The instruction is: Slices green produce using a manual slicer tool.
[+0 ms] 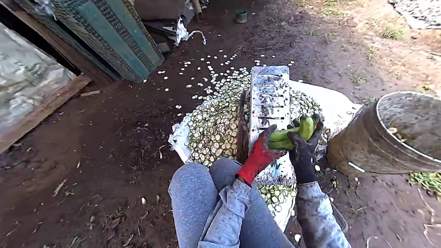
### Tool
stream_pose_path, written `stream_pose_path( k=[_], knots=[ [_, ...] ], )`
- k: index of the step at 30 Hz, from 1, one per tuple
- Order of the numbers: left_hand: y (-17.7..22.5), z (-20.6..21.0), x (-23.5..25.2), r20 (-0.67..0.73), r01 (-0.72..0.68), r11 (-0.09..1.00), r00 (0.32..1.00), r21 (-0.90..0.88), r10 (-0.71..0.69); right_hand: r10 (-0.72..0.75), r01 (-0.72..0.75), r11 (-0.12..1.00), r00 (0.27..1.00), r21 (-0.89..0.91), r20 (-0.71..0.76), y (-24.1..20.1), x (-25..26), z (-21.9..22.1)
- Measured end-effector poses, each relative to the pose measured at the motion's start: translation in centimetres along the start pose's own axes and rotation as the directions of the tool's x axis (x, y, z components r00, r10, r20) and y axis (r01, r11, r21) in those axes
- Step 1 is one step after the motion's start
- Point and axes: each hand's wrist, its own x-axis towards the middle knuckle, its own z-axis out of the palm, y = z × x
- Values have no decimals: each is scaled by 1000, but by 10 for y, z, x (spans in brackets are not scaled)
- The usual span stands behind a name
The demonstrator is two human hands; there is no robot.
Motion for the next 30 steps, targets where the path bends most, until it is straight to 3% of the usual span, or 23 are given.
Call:
stream_pose_path(
  k=[2,4,6,10,13,15,16,18,19,21,23,27,30],
  knots=[
    [-5,5,3,76,15,915,996,402,-49,-52,54,994,998,-95,18,15,-2,-7],
    [-8,18,11,160,-38,788,984,614,-78,-113,127,975,990,-184,84,27,-5,-7],
    [-14,29,13,180,-27,771,977,637,-114,-158,191,946,977,-261,145,38,-7,-5],
    [-25,30,15,276,-99,757,955,646,-111,-111,125,964,991,-233,73,41,-8,-3],
    [-30,15,17,413,-201,785,908,585,-75,-120,129,964,991,-233,52,43,-10,-11],
    [-13,-11,19,440,-139,797,882,588,-171,-172,183,934,983,-309,61,36,-20,-30],
    [-6,-27,21,396,-90,801,898,592,-192,-203,216,914,976,-344,76,31,-28,-42],
    [-3,-51,30,126,27,846,986,532,-110,-232,256,899,967,-355,109,23,-46,-62],
    [-5,-55,40,-45,98,876,995,472,-86,-250,278,894,960,-352,124,21,-47,-64],
    [-15,-51,73,-263,260,906,949,334,-175,-324,361,845,932,-394,160,28,-19,-48],
    [-37,-34,103,-310,374,866,910,332,-274,-361,406,777,913,-480,187,44,40,-18],
    [-55,-14,92,-351,332,846,918,417,-187,-486,542,667,837,-512,253,73,167,52],
    [-54,-17,86,-330,342,847,920,407,-213,-415,521,725,853,-452,317,66,158,37]
  ],
)
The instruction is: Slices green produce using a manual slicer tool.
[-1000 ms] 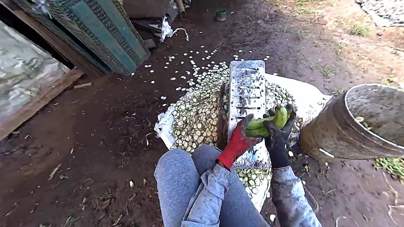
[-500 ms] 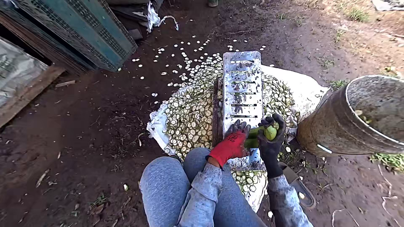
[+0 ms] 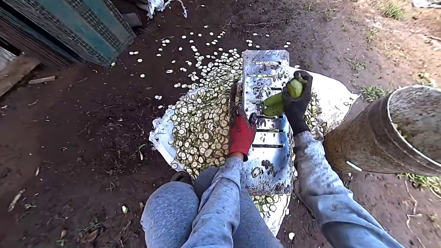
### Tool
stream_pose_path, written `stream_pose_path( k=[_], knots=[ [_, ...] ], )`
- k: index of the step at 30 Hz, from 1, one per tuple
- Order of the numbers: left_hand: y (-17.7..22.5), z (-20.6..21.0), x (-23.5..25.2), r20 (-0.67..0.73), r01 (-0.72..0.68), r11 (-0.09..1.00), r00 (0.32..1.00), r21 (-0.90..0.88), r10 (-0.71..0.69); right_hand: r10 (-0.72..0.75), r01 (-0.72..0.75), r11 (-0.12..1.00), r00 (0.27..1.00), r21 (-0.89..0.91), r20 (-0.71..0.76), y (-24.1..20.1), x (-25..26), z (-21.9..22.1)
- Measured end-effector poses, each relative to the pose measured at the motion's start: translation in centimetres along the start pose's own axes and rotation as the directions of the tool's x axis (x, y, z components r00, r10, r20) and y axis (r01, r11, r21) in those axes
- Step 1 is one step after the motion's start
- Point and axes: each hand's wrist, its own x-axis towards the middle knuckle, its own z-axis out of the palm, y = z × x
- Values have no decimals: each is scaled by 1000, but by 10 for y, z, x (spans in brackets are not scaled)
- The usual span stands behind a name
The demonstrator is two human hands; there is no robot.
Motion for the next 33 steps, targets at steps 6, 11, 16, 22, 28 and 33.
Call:
stream_pose_path(
  k=[6,11,16,22,28,33],
  knots=[
    [-2,20,19,-54,18,998,998,57,-15,43,-39,997,997,67,-57,-51,-151,-92],
    [2,23,26,-58,41,994,998,102,-36,-148,147,988,989,-41,-23,12,-22,-12],
    [-6,22,19,-74,18,997,997,72,-13,-208,207,953,978,-221,17,23,52,30],
    [-2,24,22,-90,32,995,996,90,-24,-57,58,998,998,-21,24,-55,-160,-67],
    [0,24,27,-79,62,992,995,111,-53,-234,241,967,968,-79,92,18,-25,3],
    [-4,19,25,-76,31,995,997,97,-24,-177,194,952,980,-235,91,31,62,55]
  ],
)
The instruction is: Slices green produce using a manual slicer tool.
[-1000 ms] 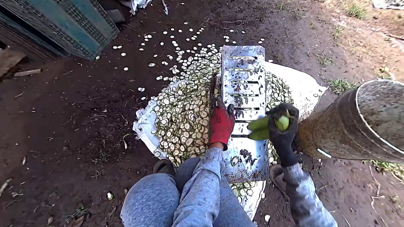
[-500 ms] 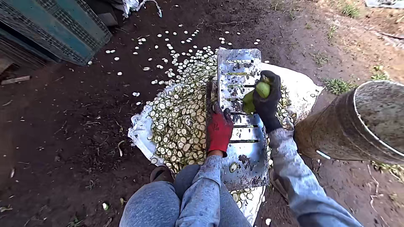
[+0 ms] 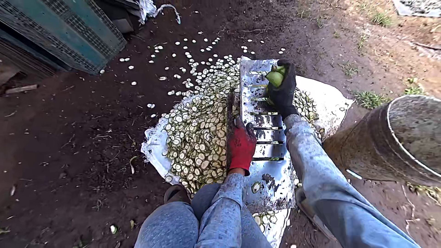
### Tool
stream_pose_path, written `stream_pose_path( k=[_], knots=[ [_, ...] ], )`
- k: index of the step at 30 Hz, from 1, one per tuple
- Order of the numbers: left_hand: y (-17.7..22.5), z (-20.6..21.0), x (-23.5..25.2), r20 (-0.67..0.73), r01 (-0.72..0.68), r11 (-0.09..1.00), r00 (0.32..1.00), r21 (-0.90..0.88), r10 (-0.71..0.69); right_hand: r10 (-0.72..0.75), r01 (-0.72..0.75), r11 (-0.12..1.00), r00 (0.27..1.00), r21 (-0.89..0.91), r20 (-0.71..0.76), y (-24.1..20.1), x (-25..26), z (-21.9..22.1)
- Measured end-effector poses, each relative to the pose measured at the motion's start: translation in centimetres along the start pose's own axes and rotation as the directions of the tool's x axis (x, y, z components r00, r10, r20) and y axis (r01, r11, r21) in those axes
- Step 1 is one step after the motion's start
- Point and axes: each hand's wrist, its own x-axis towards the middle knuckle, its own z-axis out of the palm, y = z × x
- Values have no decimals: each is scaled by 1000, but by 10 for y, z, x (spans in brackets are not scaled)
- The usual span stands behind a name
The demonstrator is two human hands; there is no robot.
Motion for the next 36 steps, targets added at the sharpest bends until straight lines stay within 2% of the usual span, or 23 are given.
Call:
stream_pose_path(
  k=[2,5,7,9,12,14,16,17,19,20,22,24,26,28,29,31,33,36],
  knots=[
    [1,0,-2,6,-4,1000,1000,-12,4,-2,0,994,1000,106,17,-19,-53,-30],
    [1,0,-10,18,10,1000,1000,-18,-10,50,-57,971,998,232,36,-75,-193,-100],
    [5,-2,-8,18,21,1000,1000,-15,-21,17,-32,969,998,243,62,-99,-238,-123],
    [6,-4,-11,44,25,999,999,-21,-24,-16,-9,971,995,238,103,-88,-220,-113],
    [9,-6,-5,62,26,999,998,-35,-23,-89,66,984,986,167,138,-28,-116,-54],
    [11,-9,-2,82,38,999,996,-38,-35,-32,30,999,983,16,180,-6,-46,-18],
    [10,-10,0,82,42,998,996,-37,-39,16,-6,998,988,-67,154,-1,-9,4],
    [7,-9,-1,79,38,999,996,-32,-35,23,-14,998,990,-64,141,-5,-11,6],
    [2,-7,-4,72,21,999,997,-24,-19,25,-25,1000,986,-1,164,-29,-59,-19],
    [2,-6,-5,73,17,999,997,-31,-15,30,-42,998,981,54,192,-47,-101,-41],
    [5,-7,-6,71,23,999,997,-38,-21,51,-68,989,991,133,126,-78,-198,-83],
    [11,-10,-3,81,48,998,996,-45,-44,30,-40,992,996,118,89,-106,-255,-111],
    [9,-9,-6,74,50,996,996,-69,-45,5,-7,1000,995,21,100,-102,-249,-113],
    [5,-5,-8,-14,12,993,1000,-114,-14,-31,38,995,996,-88,88,-76,-201,-86],
    [4,-5,-8,-116,-51,990,993,-130,36,-38,52,990,994,-130,106,-63,-174,-71],
    [2,-7,-15,-304,-268,942,931,-201,200,32,17,977,973,-211,228,-57,-136,-56],
    [12,-16,-23,-314,-460,819,878,-343,361,80,-13,969,962,-249,262,-66,-120,-52],
    [24,-14,-33,-265,-491,708,871,-507,414,71,3,964,961,-265,269,-78,-112,-59]
  ],
)
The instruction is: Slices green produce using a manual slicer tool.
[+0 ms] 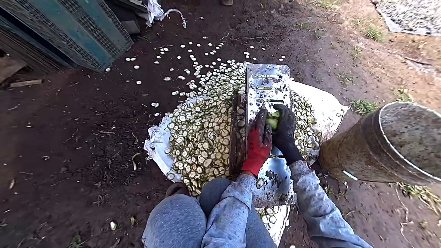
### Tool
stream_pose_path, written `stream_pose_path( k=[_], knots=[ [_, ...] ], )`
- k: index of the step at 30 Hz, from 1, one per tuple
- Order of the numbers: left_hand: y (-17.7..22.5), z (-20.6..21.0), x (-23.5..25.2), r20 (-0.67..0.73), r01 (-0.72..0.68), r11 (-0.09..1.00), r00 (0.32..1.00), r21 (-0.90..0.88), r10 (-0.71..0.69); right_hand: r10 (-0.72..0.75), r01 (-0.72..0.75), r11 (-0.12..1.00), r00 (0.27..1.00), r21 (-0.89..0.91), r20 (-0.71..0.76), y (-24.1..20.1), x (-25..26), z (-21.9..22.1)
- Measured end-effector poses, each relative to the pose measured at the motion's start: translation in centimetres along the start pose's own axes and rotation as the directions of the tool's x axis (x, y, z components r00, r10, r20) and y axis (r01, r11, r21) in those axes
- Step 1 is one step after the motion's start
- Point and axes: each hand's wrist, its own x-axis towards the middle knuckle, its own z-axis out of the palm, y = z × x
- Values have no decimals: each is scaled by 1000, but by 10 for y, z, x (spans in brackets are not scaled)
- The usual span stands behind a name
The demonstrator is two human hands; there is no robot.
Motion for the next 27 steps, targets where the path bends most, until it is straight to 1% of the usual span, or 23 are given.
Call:
stream_pose_path(
  k=[2,4,6,8,10,11,12,13,14,15,16,18,19,20,21,22,23,24,25,27],
  knots=[
    [5,-1,-2,36,10,999,999,-40,-9,17,-18,1000,999,25,42,-19,1,-12],
    [7,-6,-4,75,4,993,997,-114,4,59,-60,998,995,1,81,-34,0,-18],
    [1,-16,-1,17,-24,993,1000,-115,26,78,-74,995,994,-60,70,-34,1,-11],
    [-17,-25,1,-99,1,999,995,-50,-6,71,-71,996,997,-49,8,-29,-25,-7],
    [-28,-30,4,-192,173,984,968,51,-160,39,-41,999,997,-20,-62,-31,-81,-14],
    [-29,-30,8,-205,279,957,944,84,-258,21,-21,1000,994,5,-105,-35,-110,-19],
    [-29,-28,11,-193,371,923,917,101,-348,19,-12,998,992,59,-127,-39,-130,-24],
    [-28,-23,13,-160,443,890,892,110,-424,12,2,995,990,97,-139,-41,-138,-26],
    [-27,-15,12,-121,477,867,878,143,-464,-5,26,992,986,120,-168,-38,-132,-22],
    [-25,-9,13,-90,477,852,878,216,-469,-32,61,990,975,129,-218,-29,-115,-14],
    [-24,-4,14,-62,461,837,883,295,-465,-75,105,990,961,99,-265,-16,-88,-3],
    [-25,1,11,-45,432,821,893,374,-449,-183,183,983,952,-24,-247,17,-15,17],
    [-28,3,8,-54,421,819,898,390,-437,-193,176,980,947,-88,-257,31,28,30],
    [-31,2,8,-62,412,824,904,389,-423,-149,120,984,958,-132,-245,39,68,41],
    [-31,0,10,-61,408,834,907,372,-417,-95,59,986,966,-155,-240,42,101,50],
    [-32,-2,12,-58,402,849,911,341,-408,-50,14,987,973,-157,-224,41,121,55],
    [-31,-5,12,-50,401,860,912,315,-406,-35,3,989,975,-148,-218,38,122,56],
    [-30,-6,11,-42,404,869,911,285,-410,-59,30,991,973,-130,-224,35,108,52],
    [-28,-7,11,-35,409,874,909,262,-415,-77,59,994,972,-87,-221,28,80,42],
    [-25,-8,11,-28,426,863,900,271,-436,-62,69,997,975,27,-213,5,-7,16]
  ],
)
